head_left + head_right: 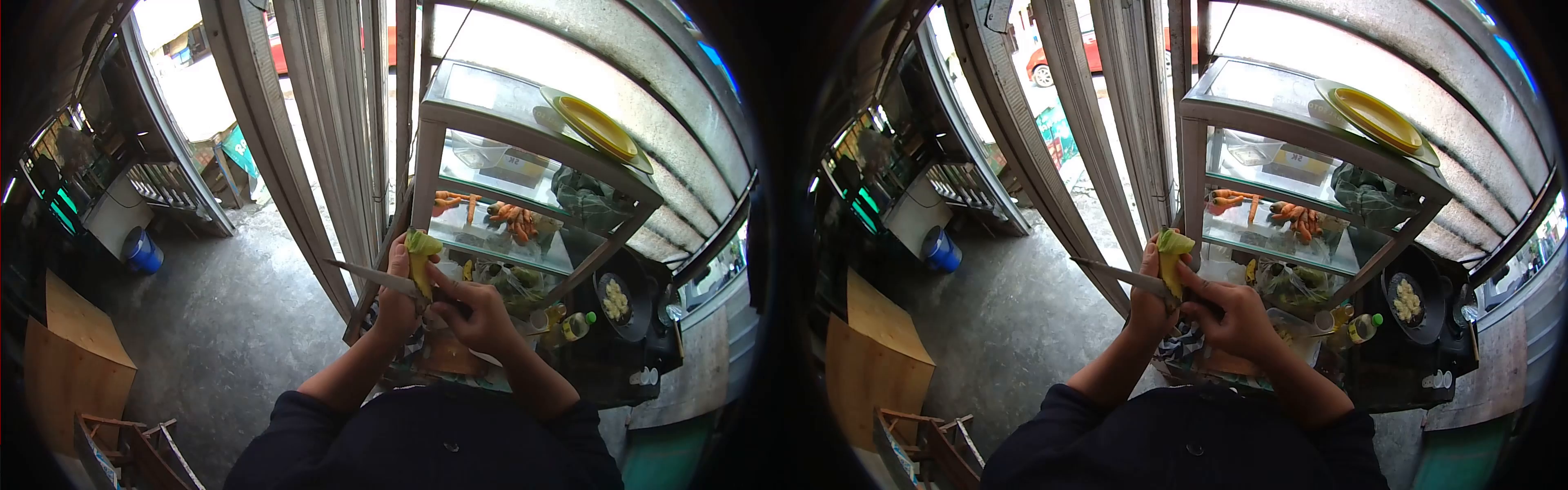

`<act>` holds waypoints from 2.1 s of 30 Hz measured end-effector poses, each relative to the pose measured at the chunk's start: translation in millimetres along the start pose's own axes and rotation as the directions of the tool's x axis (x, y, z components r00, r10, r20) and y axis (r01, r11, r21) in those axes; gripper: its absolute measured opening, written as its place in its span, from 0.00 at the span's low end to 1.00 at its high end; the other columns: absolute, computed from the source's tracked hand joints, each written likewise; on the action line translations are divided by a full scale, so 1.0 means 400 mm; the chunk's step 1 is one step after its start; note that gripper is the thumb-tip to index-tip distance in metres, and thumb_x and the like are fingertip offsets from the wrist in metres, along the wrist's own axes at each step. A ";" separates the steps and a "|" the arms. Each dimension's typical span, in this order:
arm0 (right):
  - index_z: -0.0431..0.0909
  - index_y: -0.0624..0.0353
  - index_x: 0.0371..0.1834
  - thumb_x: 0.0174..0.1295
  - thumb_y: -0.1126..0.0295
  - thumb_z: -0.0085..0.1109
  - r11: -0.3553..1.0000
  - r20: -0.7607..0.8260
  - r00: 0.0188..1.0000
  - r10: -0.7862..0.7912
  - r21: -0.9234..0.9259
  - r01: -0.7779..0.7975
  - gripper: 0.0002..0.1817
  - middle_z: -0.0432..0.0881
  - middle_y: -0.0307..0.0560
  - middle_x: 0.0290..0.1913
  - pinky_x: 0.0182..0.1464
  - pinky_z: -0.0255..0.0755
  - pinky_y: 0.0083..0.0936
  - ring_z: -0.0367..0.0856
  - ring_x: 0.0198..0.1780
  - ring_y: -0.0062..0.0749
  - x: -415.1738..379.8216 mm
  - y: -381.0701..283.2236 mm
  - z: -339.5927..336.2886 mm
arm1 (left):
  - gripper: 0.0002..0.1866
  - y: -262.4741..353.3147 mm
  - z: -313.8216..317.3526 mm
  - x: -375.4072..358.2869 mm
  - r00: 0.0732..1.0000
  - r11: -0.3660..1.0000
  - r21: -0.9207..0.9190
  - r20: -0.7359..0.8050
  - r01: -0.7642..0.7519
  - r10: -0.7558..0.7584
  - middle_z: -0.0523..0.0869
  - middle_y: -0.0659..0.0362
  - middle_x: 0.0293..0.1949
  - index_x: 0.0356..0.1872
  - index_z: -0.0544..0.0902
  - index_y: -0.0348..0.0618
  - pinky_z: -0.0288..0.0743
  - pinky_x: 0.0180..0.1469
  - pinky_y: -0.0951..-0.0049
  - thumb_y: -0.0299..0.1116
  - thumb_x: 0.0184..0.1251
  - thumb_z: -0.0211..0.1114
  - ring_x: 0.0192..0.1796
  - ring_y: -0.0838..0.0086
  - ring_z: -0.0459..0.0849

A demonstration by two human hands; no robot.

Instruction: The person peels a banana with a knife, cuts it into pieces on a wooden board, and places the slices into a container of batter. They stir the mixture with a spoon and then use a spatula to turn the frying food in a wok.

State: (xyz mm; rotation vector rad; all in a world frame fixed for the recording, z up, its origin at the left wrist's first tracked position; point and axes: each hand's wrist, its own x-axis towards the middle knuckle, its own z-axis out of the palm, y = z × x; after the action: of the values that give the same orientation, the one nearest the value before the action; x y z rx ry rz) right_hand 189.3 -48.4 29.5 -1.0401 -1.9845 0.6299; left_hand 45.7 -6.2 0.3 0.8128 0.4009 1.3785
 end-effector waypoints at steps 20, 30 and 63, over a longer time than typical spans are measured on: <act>0.70 0.47 0.67 0.64 0.77 0.52 0.997 -0.206 0.976 0.067 0.053 -0.057 0.26 0.72 0.36 0.24 0.30 0.66 0.18 0.69 0.24 0.18 0.051 0.010 -0.082 | 0.24 0.003 0.020 -0.017 0.962 0.963 0.003 -0.022 0.271 -0.271 0.77 0.61 0.40 0.60 0.67 0.45 0.70 0.21 0.81 0.52 0.76 0.41 0.25 0.79 0.75; 0.55 0.47 0.73 0.74 0.62 0.43 0.772 0.382 0.854 0.352 0.397 -0.496 0.26 0.75 0.36 0.23 0.26 0.67 0.13 0.70 0.21 0.13 0.091 0.091 -0.016 | 0.24 0.034 -0.115 -0.016 0.962 0.972 -0.199 -0.218 0.122 -0.166 0.76 0.65 0.40 0.62 0.70 0.52 0.67 0.23 0.84 0.53 0.73 0.50 0.24 0.82 0.71; 0.65 0.51 0.70 0.61 0.65 0.63 0.992 0.109 0.989 -0.096 0.092 0.086 0.32 0.80 0.40 0.25 0.33 0.73 0.22 0.77 0.25 0.21 0.055 -0.004 0.081 | 0.24 0.053 -0.113 -0.026 0.971 0.953 -0.304 -0.228 0.001 -0.073 0.78 0.58 0.42 0.60 0.67 0.51 0.72 0.20 0.85 0.55 0.75 0.43 0.23 0.83 0.75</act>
State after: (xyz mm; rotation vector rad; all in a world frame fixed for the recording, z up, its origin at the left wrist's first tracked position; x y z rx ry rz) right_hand 154.0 -32.9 21.6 -0.8729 -2.0708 0.7330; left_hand -2.0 -4.1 -17.0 0.3877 0.3750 1.4629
